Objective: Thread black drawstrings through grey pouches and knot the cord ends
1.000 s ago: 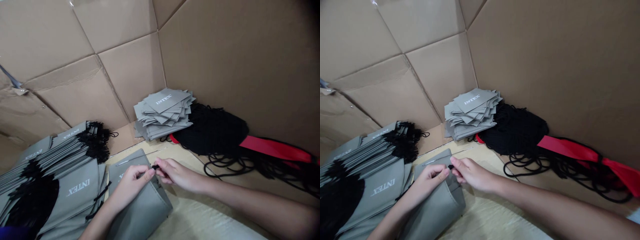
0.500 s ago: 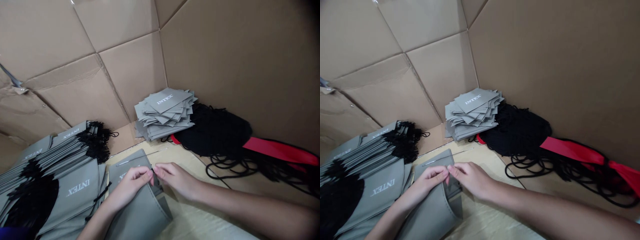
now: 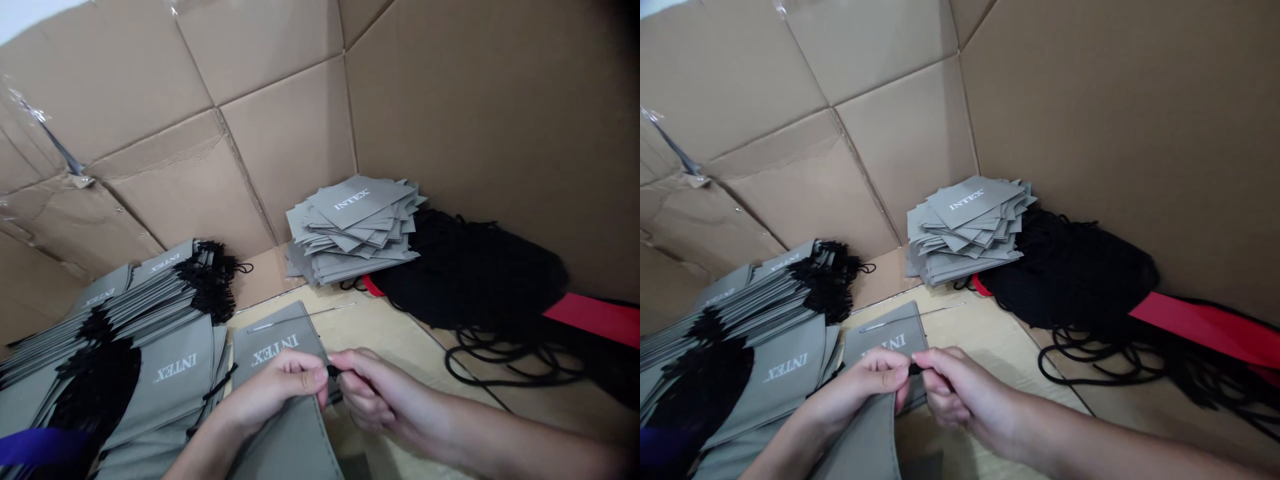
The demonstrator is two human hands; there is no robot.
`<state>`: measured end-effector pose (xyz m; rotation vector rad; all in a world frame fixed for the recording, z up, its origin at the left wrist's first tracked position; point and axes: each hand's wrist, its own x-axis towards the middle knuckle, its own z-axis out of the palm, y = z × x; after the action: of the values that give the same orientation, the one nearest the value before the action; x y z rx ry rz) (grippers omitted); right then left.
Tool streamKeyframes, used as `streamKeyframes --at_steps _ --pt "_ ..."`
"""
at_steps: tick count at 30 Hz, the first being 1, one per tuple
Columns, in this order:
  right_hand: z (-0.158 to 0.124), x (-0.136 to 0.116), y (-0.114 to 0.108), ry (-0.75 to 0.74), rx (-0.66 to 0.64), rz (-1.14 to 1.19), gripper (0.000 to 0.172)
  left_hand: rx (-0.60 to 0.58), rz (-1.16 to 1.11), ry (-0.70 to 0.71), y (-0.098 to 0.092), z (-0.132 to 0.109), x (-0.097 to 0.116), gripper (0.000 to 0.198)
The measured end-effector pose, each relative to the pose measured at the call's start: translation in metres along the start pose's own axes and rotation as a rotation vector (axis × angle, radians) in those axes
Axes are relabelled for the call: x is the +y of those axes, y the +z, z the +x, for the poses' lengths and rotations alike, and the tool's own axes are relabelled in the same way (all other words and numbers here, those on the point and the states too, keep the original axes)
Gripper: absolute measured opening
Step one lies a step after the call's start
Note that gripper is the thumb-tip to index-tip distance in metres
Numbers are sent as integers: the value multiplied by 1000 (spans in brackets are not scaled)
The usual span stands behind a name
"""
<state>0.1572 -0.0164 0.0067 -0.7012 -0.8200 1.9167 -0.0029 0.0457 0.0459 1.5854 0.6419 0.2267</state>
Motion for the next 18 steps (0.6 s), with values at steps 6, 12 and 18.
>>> streamKeyframes --at_steps 6,12,18 --pt "-4 9 6 8 213 182 40 25 3 66 3 5 -5 43" --pt "-7 5 4 -26 353 79 39 100 211 71 14 0 8 42" --pt "5 -1 -24 -181 297 -612 53 90 86 21 13 1 3 46"
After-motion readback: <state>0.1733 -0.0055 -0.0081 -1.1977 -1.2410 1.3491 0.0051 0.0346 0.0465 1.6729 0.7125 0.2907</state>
